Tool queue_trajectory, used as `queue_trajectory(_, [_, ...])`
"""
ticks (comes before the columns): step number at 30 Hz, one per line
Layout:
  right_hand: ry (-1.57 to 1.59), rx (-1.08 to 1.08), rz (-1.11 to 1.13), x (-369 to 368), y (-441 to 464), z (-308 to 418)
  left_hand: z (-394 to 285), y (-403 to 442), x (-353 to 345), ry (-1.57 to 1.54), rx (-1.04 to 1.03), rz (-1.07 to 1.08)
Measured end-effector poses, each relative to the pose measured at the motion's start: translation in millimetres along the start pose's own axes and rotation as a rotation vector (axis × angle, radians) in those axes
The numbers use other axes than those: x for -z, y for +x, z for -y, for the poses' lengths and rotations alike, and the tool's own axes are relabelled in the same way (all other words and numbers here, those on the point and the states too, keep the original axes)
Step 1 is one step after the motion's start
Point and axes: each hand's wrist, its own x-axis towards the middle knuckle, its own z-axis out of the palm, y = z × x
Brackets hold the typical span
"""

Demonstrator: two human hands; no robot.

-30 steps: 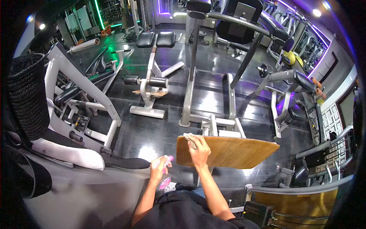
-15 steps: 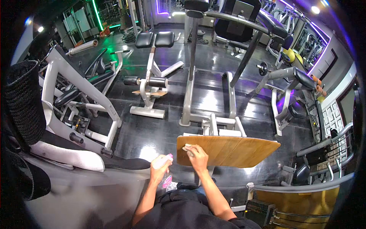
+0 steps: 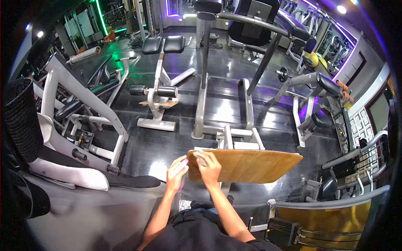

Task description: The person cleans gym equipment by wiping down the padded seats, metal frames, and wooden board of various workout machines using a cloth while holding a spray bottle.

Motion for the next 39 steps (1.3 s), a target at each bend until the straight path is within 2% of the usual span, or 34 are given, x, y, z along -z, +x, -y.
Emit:
queue_trajectory(3, [-0.112, 0.068, 0.114, 2, -9, -9, -4, 23, 2, 0.177, -0.378, 0.287])
queue_trajectory(4, [-0.171, 0.102, 0.192, 8, -10, -9, -4, 25, -1, 0.174, -0.382, 0.290])
queue_trajectory(6, [-0.218, 0.127, 0.208, 20, -13, -17, -6, 28, -10, 0.147, -0.274, 0.329])
queue_trajectory(8, [-0.215, 0.076, 0.205, 33, -15, -25, -4, 33, -19, 0.166, -0.259, 0.328])
queue_trajectory(10, [-0.231, 0.039, 0.163, 48, -11, -28, -3, 38, -26, 0.248, -0.322, 0.357])
queue_trajectory(14, [-0.264, 0.028, -0.062, 77, 4, -30, 7, 43, -29, 0.217, -0.335, 0.341])
queue_trajectory(19, [-0.206, -0.019, -0.135, 66, 16, -10, 13, 43, -26, 0.153, -0.336, 0.328])
queue_trajectory(24, [-0.126, 0.051, -0.064, 22, 6, -6, 9, 44, -25, 0.112, -0.332, 0.331])
queue_trajectory(26, [-0.193, 0.069, 0.005, 14, -3, -11, 7, 43, -25, 0.093, -0.306, 0.327])
queue_trajectory(32, [-0.250, 0.075, 0.116, 37, -16, -29, 16, 44, -21, 0.062, -0.345, 0.330])
queue_trajectory(34, [-0.291, 0.061, 0.098, 53, -13, -32, 16, 44, -22, 0.075, -0.375, 0.309])
queue_trajectory(39, [-0.310, -0.022, -0.144, 92, 7, -28, 16, 43, -25, 0.016, -0.343, 0.276])
